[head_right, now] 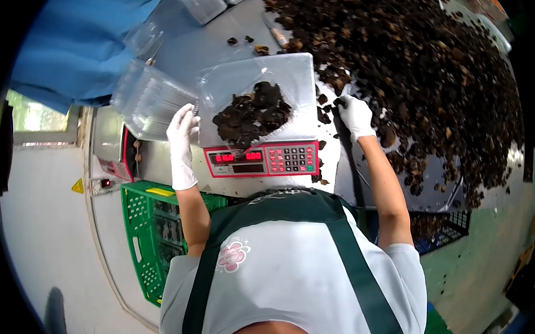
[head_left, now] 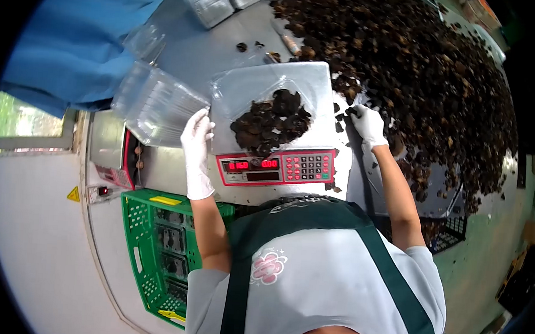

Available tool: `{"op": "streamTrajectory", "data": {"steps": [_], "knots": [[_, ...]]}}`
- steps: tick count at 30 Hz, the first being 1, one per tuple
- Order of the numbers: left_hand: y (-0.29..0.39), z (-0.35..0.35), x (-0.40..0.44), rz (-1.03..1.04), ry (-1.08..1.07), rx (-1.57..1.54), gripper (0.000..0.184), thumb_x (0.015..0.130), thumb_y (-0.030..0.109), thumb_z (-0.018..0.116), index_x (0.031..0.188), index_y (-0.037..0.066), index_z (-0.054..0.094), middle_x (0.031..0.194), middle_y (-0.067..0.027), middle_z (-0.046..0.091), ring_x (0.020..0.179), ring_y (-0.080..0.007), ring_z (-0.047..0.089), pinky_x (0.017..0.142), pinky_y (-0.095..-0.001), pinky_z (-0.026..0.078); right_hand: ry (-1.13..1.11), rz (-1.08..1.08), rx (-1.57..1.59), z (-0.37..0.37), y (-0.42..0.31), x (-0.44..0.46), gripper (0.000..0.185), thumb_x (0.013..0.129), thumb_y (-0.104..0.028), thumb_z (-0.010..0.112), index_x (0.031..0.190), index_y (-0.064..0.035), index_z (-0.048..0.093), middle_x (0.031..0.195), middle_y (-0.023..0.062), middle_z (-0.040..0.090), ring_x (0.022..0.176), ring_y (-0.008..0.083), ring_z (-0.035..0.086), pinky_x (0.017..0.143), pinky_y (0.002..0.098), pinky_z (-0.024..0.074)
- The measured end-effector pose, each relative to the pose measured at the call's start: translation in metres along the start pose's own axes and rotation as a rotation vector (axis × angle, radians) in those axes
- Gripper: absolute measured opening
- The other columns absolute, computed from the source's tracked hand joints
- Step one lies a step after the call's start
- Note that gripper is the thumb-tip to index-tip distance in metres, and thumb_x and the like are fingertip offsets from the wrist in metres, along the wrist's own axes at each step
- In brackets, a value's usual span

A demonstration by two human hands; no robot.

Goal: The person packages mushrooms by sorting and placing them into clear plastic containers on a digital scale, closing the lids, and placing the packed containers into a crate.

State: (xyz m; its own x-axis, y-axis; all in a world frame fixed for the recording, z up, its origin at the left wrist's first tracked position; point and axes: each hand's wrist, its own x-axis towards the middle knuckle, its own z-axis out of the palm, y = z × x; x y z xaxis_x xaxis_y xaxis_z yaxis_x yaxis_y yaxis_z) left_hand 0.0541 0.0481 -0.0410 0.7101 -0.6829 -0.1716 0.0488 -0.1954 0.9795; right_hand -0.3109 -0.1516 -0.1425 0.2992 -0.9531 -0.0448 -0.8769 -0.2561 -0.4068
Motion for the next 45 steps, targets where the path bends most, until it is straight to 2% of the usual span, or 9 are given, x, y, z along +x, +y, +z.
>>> {"op": "streamTrajectory", "data": {"steps": [7, 13, 19, 21, 27, 33, 39, 41, 45], "knots": [[-0.008, -0.006, -0.004, -0.036, 0.005, 0.017, 0.030, 0.092, 0.018, 0.059, 0.119, 0.006, 0.061, 0.112, -0.0032, 0.064, 0.085, -0.0102, 0.063, 0.071, -0.0232, 0.049, 0.171, -0.165, 0.678, -0.070, -0.093, -0.015, 0.025, 0.080, -0.015, 0.071, 0.104, -0.0091, 0.069, 0.076, 0.0076, 0.067, 0.059, 0.0136, 0.060, 0.058, 0.0249, 0.0490], [-0.010, 0.016, -0.005, -0.030, -0.081, -0.042, 0.036, 0.091, 0.015, 0.060, 0.124, 0.003, 0.056, 0.114, -0.0049, 0.061, 0.089, -0.0119, 0.063, 0.071, -0.0213, 0.049, -0.028, -0.588, 0.538, -0.069, -0.139, -0.023, 0.033, 0.077, -0.014, 0.072, 0.110, -0.0132, 0.067, 0.084, 0.0073, 0.067, 0.065, 0.0125, 0.063, 0.063, 0.0249, 0.0519], [-0.013, 0.010, -0.033, 0.007, -0.034, 0.018, 0.039, 0.092, 0.018, 0.059, 0.126, 0.000, 0.053, 0.119, -0.0089, 0.058, 0.100, -0.0152, 0.058, 0.083, -0.0269, 0.047, -0.121, -0.281, 0.599, -0.082, -0.124, -0.008, 0.030, 0.087, -0.020, 0.065, 0.113, -0.0062, 0.065, 0.094, 0.0121, 0.069, 0.072, 0.0111, 0.065, 0.067, 0.0245, 0.0516], [-0.017, 0.009, -0.039, 0.015, 0.031, 0.009, 0.041, 0.093, 0.020, 0.058, 0.127, -0.002, 0.052, 0.122, -0.0128, 0.057, 0.106, -0.0191, 0.056, 0.089, -0.0304, 0.046, -0.163, -0.214, 0.701, -0.079, -0.116, 0.002, 0.037, 0.092, -0.028, 0.060, 0.118, -0.0017, 0.061, 0.105, 0.0106, 0.067, 0.092, 0.0153, 0.063, 0.080, 0.0277, 0.0495], [-0.023, 0.051, -0.056, 0.598, 0.061, 0.676, 0.070, 0.089, 0.039, 0.060, 0.135, -0.008, 0.037, 0.143, -0.0316, 0.027, 0.134, -0.0437, 0.027, 0.111, -0.0459, 0.022, -0.258, -0.198, 1.106, -0.022, -0.122, 0.022, 0.046, 0.097, -0.032, 0.051, 0.133, -0.0032, 0.048, 0.121, 0.0070, 0.059, 0.104, 0.0104, 0.056, 0.085, 0.0215, 0.0445], [0.003, 0.107, -0.070, 0.486, -0.038, 1.159, 0.089, 0.084, 0.057, 0.055, 0.144, -0.002, 0.024, 0.146, -0.0338, 0.018, 0.137, -0.0457, 0.018, 0.111, -0.0537, 0.017, -0.270, -0.185, 1.266, -0.018, -0.144, 0.007, 0.051, 0.096, -0.034, 0.053, 0.134, -0.0012, 0.046, 0.129, 0.0089, 0.053, 0.121, 0.0171, 0.046, 0.104, 0.0281, 0.0327], [0.005, 0.122, -0.062, 0.582, -0.233, 1.019, 0.085, 0.084, 0.056, 0.056, 0.143, 0.001, 0.028, 0.147, -0.0330, 0.016, 0.136, -0.0473, 0.017, 0.112, -0.0516, 0.017, -0.237, -0.121, 1.306, -0.036, -0.159, -0.002, 0.055, 0.096, -0.037, 0.053, 0.137, -0.0021, 0.042, 0.126, 0.0098, 0.053, 0.114, 0.0142, 0.050, 0.097, 0.0269, 0.0378], [0.007, 0.118, -0.056, 0.639, -0.239, 0.937, 0.076, 0.086, 0.051, 0.057, 0.140, 0.003, 0.035, 0.146, -0.0279, 0.024, 0.135, -0.0445, 0.023, 0.111, -0.0502, 0.020, -0.354, 0.005, 1.192, -0.044, -0.158, 0.018, 0.058, 0.095, -0.038, 0.055, 0.137, -0.0021, 0.041, 0.121, 0.0068, 0.055, 0.099, 0.0107, 0.053, 0.081, 0.0227, 0.0421], [-0.001, 0.097, -0.039, 0.626, -0.162, 0.260, 0.053, 0.095, 0.043, 0.048, 0.128, 0.003, 0.050, 0.136, -0.0215, 0.046, 0.131, -0.0365, 0.038, 0.110, -0.0423, 0.028, -0.306, -0.038, 1.274, -0.022, -0.160, 0.064, 0.058, 0.094, -0.039, 0.056, 0.135, -0.0009, 0.043, 0.115, 0.0073, 0.057, 0.088, 0.0102, 0.057, 0.075, 0.0226, 0.0446]]}}
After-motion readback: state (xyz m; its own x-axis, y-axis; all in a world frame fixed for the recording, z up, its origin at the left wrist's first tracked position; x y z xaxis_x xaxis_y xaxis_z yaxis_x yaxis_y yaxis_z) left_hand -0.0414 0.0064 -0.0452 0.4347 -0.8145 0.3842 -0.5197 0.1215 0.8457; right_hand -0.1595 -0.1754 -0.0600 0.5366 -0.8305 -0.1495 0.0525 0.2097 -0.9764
